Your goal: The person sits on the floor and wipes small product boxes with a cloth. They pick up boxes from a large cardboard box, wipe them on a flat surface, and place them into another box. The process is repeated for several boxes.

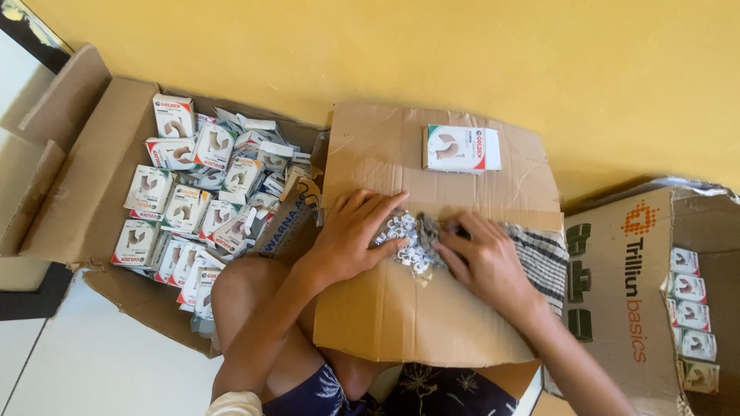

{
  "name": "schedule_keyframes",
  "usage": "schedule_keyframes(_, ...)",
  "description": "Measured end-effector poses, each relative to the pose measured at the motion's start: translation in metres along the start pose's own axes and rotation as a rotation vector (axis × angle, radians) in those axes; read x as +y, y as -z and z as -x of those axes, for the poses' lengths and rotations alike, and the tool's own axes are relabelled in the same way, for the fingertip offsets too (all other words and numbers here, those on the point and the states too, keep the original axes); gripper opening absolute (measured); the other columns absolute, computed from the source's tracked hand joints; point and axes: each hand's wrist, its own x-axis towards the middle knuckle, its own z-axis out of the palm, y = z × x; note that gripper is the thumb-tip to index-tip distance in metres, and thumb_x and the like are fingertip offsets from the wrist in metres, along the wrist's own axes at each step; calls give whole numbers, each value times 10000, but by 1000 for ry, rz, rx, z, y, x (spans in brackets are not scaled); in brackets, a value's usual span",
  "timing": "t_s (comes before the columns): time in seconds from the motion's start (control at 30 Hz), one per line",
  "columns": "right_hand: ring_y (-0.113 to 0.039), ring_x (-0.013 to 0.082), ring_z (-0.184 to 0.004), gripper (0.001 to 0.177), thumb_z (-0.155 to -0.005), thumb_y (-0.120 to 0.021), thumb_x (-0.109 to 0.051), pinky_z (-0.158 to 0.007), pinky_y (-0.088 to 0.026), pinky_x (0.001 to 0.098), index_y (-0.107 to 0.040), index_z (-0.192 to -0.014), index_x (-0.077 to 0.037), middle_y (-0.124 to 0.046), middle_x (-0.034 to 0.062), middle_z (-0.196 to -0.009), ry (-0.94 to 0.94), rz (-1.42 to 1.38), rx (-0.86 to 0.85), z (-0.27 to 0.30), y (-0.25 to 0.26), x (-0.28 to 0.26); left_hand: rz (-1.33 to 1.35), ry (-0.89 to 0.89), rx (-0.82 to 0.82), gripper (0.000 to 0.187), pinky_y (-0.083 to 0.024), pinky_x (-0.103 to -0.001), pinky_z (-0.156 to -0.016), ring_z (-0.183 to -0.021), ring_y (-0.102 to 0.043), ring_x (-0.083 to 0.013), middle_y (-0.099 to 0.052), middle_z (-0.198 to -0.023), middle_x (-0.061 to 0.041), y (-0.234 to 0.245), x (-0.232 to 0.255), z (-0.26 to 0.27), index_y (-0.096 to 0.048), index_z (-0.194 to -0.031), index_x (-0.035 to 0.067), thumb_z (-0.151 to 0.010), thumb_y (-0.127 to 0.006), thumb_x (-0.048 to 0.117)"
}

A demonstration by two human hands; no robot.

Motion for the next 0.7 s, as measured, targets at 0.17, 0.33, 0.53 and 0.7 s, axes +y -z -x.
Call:
schedule_keyframes(0.17,-606,293,-765,141,-841,-636,-220,-620,-476,379,-708,-776,-117,-588,95,-878,51,-38,-28,6,16,-39,18,17,5,599,-329,-497,-957,-1118,-497,-291,-606,-1143,-109,4,6,-4,-419,-1397,120,-886,-578,389)
schedule_keyframes(0.33,-609,312,-773,117,-829,-666,-203,-605,-478,396,-714,-788,-105,-590,100,-871,55,-74,4,13,-7,-13,-44,-3,24,594,-339,-498,-961,-1111,-507,-291,-614,-1117,-110,-7,-3,-1,-424,-1397,127,-892,-565,406)
schedule_keyframes(0.53,-618,279,-802,133,-861,-657,-253,-625,-466,368,-711,-805,-145,-584,54,-894,-9,-28,61,-2,-3,1,-57,-41,97,581,-362,-455,-949,-1094,-514,-246,-607,-1131,-73,-9,-5,2,-429,-1391,140,-900,-576,414)
schedule_keyframes(0.7,-610,315,-756,153,-844,-666,-197,-594,-470,385,-683,-731,-96,-584,89,-856,-2,-50,52,-4,2,-15,-52,-51,74,561,-355,-472,-951,-1094,-506,-269,-598,-1121,-102,-9,-5,2,-418,-1400,117,-918,-572,361)
